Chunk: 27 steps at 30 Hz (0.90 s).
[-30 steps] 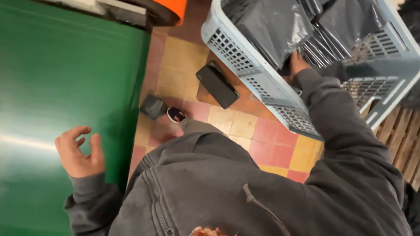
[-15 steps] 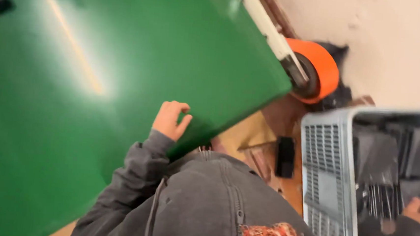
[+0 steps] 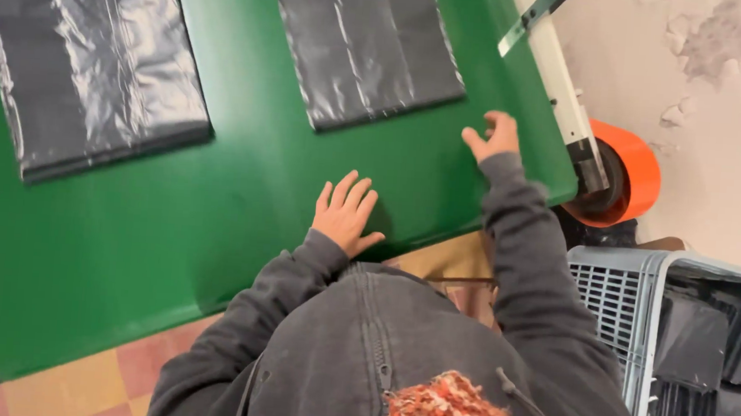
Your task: Folding grey plastic bags on a conveyor belt and placing them into a plastic crate.
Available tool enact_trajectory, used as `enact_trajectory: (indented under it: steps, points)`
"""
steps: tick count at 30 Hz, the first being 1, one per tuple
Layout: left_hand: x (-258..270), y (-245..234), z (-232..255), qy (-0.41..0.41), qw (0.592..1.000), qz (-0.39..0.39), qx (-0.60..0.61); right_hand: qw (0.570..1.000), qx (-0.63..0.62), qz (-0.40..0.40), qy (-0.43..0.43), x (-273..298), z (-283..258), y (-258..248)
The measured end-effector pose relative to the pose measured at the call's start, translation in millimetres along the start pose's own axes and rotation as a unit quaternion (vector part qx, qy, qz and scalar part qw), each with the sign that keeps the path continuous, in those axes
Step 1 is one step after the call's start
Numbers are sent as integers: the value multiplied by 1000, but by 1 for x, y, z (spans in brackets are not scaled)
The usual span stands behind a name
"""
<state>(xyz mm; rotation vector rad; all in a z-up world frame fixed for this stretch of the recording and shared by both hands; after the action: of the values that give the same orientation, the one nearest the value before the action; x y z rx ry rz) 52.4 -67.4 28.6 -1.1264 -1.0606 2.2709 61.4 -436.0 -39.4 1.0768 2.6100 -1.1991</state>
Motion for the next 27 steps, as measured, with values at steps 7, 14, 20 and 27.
enact_trajectory:
  steps: [7,14,20,27]
  points:
    - [22,8,-16,-30,996,-74,-33,950,270,-52,145,19,16,9]
    - [7,2,-4,-5,995,-85,-53,927,289,-135,198,70,73,-3]
    - [-13,0,-2,-24,993,-105,-52,964,-236,-34,117,40,59,-18]
    - [-9,-51,-15,82,997,-6,-8,913,-337,-102,207,30,-24,-69]
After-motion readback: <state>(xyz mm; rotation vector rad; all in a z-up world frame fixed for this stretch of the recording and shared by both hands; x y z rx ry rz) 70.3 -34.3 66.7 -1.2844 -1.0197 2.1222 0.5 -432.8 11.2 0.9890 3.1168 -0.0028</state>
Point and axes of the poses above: each hand's wrist, its own x-axis away from the middle knuckle, its own y-axis out of the palm, z = x × y, the point moved 9 cm from there along -x, towards the middle knuckle, and after that the axes turned 13 degrees about z, right-handed, at the moved point
